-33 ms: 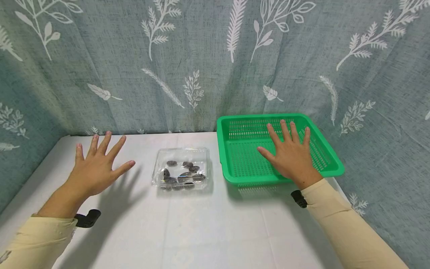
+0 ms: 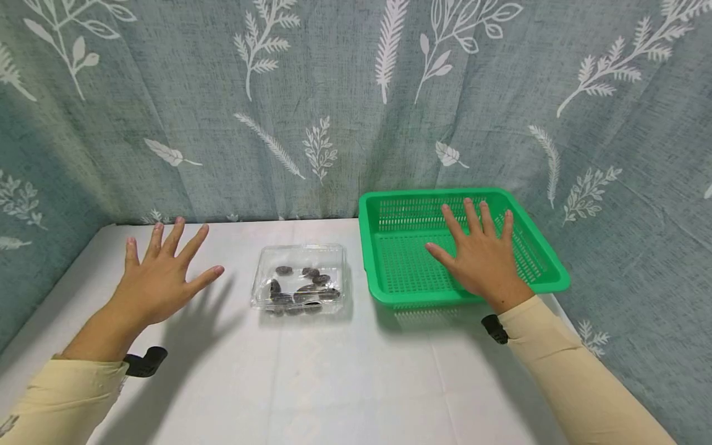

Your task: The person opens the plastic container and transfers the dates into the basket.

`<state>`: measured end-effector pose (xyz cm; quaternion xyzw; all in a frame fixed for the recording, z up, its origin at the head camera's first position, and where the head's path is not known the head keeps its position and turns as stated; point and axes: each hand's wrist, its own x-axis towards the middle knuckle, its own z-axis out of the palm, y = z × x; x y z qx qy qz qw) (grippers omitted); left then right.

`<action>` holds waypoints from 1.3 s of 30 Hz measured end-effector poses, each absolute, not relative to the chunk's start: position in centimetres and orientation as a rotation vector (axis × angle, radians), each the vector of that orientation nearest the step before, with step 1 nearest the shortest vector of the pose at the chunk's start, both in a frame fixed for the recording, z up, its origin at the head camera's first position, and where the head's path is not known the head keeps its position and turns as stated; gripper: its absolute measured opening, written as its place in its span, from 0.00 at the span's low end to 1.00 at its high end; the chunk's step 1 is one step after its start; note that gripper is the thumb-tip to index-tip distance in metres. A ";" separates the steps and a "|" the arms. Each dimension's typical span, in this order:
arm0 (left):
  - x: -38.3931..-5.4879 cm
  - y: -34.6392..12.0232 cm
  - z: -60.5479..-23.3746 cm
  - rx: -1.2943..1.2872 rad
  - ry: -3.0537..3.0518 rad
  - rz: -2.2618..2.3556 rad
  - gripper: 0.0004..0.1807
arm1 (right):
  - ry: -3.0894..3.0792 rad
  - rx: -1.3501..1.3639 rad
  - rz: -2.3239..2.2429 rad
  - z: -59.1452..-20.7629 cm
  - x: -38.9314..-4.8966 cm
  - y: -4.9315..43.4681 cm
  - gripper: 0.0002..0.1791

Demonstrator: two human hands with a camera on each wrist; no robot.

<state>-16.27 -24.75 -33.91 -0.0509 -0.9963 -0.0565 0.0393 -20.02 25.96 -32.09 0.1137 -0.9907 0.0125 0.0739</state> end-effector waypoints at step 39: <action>-15.3 -18.6 -38.1 -0.774 -2.645 -0.441 0.07 | -2.647 1.089 2.490 -40.8 -13.4 4.2 0.14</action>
